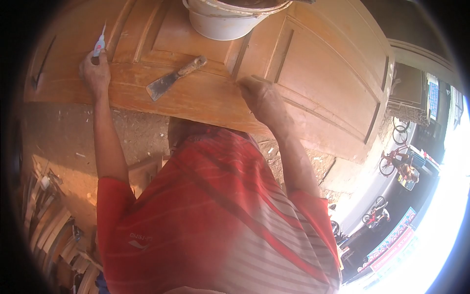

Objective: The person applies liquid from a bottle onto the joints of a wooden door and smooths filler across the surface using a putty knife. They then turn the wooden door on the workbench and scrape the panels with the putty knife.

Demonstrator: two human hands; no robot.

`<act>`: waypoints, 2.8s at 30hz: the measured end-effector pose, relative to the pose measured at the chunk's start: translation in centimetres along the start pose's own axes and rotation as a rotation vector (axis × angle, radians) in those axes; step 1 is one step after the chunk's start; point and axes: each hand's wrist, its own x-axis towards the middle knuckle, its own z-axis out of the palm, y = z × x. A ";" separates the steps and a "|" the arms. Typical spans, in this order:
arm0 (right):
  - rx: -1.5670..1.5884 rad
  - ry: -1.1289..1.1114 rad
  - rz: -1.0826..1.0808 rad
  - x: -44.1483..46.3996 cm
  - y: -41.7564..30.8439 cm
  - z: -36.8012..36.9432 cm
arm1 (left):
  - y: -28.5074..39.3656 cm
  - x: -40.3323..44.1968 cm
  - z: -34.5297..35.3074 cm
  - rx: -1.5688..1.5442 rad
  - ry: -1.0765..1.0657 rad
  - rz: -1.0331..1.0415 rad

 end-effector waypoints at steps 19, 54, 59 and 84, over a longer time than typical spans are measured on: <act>0.047 0.109 0.198 -1.6 1.6 -3.6 | -0.5 0.1 0.5 0.015 0.040 0.056; 0.046 0.110 0.044 -1.4 2.2 -0.5 | -0.5 0.2 0.1 0.000 -0.033 0.056; 0.058 0.125 0.093 -1.6 1.4 -0.3 | 0.5 0.3 -0.3 0.030 0.003 0.078; 0.118 0.558 -0.011 6.0 -10.1 -10.5 | 0.8 1.2 -0.6 -0.052 -0.081 0.072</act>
